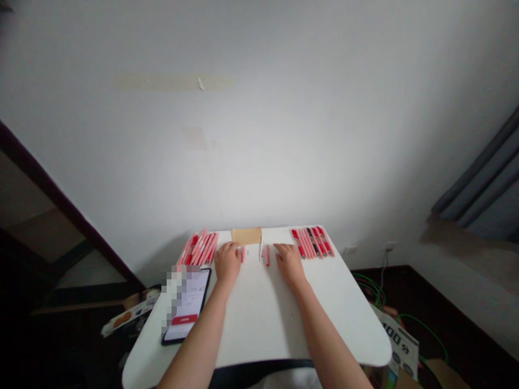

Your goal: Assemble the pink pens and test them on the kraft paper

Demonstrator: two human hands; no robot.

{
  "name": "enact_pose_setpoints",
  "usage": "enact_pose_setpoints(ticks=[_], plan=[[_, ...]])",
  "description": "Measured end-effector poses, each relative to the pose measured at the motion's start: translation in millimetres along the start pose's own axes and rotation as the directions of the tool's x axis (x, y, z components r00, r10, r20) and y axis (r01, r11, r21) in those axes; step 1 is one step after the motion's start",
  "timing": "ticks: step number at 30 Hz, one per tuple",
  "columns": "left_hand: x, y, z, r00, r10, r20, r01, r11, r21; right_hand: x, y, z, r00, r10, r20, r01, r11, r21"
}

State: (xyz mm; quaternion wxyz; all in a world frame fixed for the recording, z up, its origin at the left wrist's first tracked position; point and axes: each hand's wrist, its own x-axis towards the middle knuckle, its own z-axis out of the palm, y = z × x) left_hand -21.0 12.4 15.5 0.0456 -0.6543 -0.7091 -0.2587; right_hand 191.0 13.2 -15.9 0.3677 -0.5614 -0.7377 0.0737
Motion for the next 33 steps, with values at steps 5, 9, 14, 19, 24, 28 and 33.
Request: enact_pose_setpoints(ticks=[5,9,14,19,24,28,33], plan=[[-0.1,-0.9,1.8,1.0,-0.004,-0.011,0.003,1.0,-0.018,0.4,-0.3,-0.2,1.0,0.008,0.003,-0.008,1.0,0.0],[0.0,-1.5,1.8,1.0,-0.004,-0.018,0.003,1.0,-0.021,2.8,-0.5,-0.6,0.999,0.036,-0.005,-0.036,0.999,0.031],[0.5,-1.7,1.9,1.0,0.003,-0.014,-0.003,1.0,-0.009,11.1,-8.2,-3.9,0.999,0.028,-0.018,-0.027,0.998,0.049],[0.4,-1.9,2.1,1.0,-0.007,-0.007,0.007,1.0,-0.006,20.8,-26.2,-3.7,1.0,0.018,-0.003,-0.018,0.999,-0.036],[0.4,-5.0,3.4,1.0,0.002,-0.017,-0.002,1.0,-0.007,25.9,-40.4,2.5,0.995,0.078,0.068,-0.067,0.986,-0.15],[0.4,-7.2,4.9,1.0,0.009,-0.021,-0.009,1.0,-0.008,27.5,-47.4,4.7,0.988,0.123,0.095,-0.102,0.974,-0.204],[0.6,-7.2,6.5,0.999,0.013,-0.031,-0.013,1.0,-0.002,28.0,-52.0,5.4,0.986,0.131,0.104,-0.104,0.967,-0.234]])
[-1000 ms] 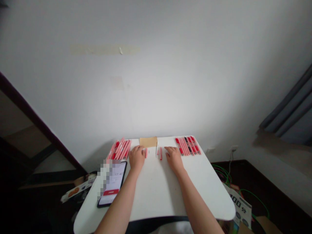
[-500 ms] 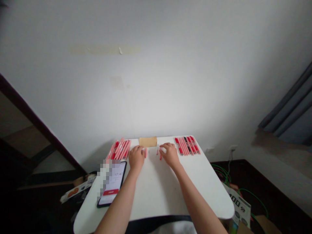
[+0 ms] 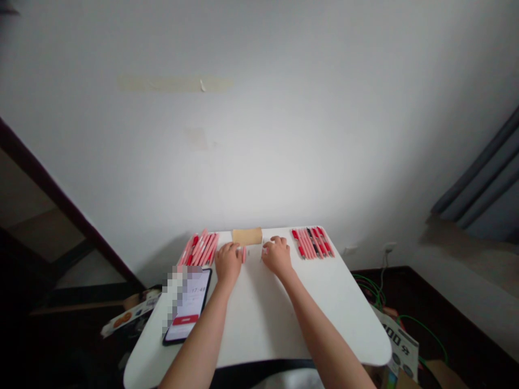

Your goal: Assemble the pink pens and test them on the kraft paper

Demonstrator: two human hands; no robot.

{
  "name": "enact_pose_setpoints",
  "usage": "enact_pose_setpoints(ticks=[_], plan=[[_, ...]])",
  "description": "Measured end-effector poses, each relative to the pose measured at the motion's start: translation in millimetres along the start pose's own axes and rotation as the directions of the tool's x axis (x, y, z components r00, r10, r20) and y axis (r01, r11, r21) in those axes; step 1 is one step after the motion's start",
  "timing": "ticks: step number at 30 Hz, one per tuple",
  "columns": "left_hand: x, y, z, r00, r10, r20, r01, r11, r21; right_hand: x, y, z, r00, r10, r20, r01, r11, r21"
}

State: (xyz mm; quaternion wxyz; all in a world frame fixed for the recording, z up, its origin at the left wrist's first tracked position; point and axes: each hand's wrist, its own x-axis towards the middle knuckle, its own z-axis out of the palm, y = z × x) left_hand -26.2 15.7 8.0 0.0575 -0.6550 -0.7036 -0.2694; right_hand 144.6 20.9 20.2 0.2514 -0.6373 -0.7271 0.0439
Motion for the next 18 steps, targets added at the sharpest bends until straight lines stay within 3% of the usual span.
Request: enact_pose_setpoints(ticks=[12,18], plan=[[0.7,-2.7,2.4,1.0,0.01,-0.007,-0.011,1.0,-0.001,0.6,-7.2,-2.2,0.996,0.035,0.08,-0.032,0.999,-0.043],[1.1,-1.9,2.2,1.0,0.005,-0.004,-0.005,1.0,-0.007,1.9,3.4,-3.8,0.998,0.024,-0.064,-0.024,1.0,0.015]])
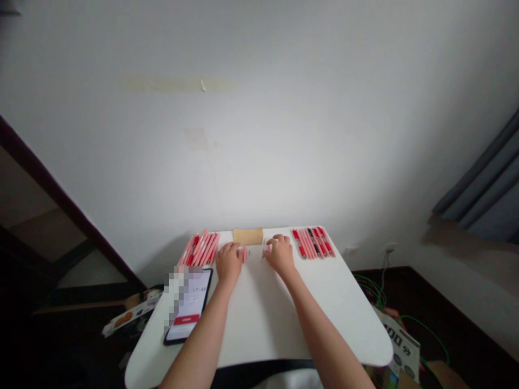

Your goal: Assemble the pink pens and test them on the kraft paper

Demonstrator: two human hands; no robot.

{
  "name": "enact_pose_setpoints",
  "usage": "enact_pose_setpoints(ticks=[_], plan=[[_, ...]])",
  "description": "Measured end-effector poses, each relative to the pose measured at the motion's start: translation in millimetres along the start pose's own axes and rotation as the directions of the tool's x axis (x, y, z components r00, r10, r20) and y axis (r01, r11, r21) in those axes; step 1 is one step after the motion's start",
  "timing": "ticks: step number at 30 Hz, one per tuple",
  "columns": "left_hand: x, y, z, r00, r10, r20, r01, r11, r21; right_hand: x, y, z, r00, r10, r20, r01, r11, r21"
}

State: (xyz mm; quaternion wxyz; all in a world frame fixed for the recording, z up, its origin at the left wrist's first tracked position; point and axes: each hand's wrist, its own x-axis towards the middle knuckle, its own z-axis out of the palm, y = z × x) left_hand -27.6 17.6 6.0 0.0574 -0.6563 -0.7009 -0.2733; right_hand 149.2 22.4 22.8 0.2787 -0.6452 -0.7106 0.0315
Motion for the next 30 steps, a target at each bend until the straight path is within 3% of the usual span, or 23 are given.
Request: enact_pose_setpoints(ticks=[5,12,16,23,30], plan=[[-0.1,0.6,-0.7,1.0,-0.002,-0.014,0.002,1.0,-0.001,-1.5,25.0,-2.4,0.985,-0.095,-0.145,0.096,0.995,0.002],[2.1,3.1,-0.4,0.992,-0.04,-0.12,0.039,0.999,-0.014,-10.3,50.5,1.0,0.98,-0.113,-0.167,0.106,0.993,-0.049],[-1.7,14.2,-0.7,0.98,0.013,-0.2,-0.032,0.995,-0.092,-14.6,52.3,5.4,0.981,-0.105,-0.163,0.099,0.994,-0.041],[-17.7,41.0,5.5,0.989,0.101,-0.111,-0.121,0.973,-0.197,-17.4,55.9,8.3,0.978,-0.121,-0.17,0.118,0.993,-0.024],[-22.4,48.3,7.6,0.99,0.129,-0.048,-0.136,0.973,-0.188,-20.6,56.6,9.0,0.971,-0.134,-0.199,0.133,0.991,-0.016]])
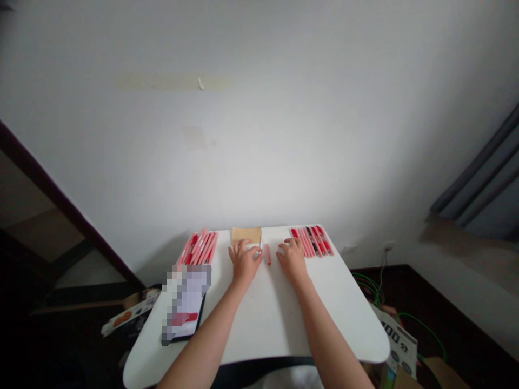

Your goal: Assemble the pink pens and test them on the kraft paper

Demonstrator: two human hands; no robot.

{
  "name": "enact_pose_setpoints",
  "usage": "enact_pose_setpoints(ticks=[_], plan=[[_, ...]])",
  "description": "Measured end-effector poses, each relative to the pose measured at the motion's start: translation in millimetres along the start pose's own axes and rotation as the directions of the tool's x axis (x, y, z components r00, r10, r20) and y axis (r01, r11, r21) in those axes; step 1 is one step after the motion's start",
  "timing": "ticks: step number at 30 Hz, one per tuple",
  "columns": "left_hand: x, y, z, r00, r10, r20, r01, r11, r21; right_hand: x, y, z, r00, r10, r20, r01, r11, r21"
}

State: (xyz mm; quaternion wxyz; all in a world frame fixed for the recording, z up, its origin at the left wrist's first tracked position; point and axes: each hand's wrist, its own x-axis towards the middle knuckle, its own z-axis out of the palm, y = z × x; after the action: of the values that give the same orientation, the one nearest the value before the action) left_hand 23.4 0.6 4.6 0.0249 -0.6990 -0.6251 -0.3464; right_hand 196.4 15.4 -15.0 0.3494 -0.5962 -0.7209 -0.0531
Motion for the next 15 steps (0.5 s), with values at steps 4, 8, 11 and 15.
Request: enact_pose_setpoints(ticks=[4,8,11,15], plan=[[0.7,1.0,-1.7,0.999,0.005,0.034,-0.005,1.0,0.007,-1.0,-0.6,-0.3,1.0,-0.002,-0.012,0.002,1.0,0.004],[1.1,1.3,-1.5,0.999,0.032,0.039,-0.033,0.999,0.026,-1.9,1.4,1.5,0.999,-0.01,-0.031,0.01,1.0,0.022],[1.4,0.8,-0.1,0.998,0.057,0.027,-0.058,0.998,0.034,-2.5,2.5,2.2,0.999,-0.013,-0.047,0.015,0.999,0.039],[1.8,-0.1,1.9,0.998,0.067,0.018,-0.068,0.997,0.027,-2.3,1.5,0.4,0.999,0.0,-0.051,0.003,0.999,0.049]])
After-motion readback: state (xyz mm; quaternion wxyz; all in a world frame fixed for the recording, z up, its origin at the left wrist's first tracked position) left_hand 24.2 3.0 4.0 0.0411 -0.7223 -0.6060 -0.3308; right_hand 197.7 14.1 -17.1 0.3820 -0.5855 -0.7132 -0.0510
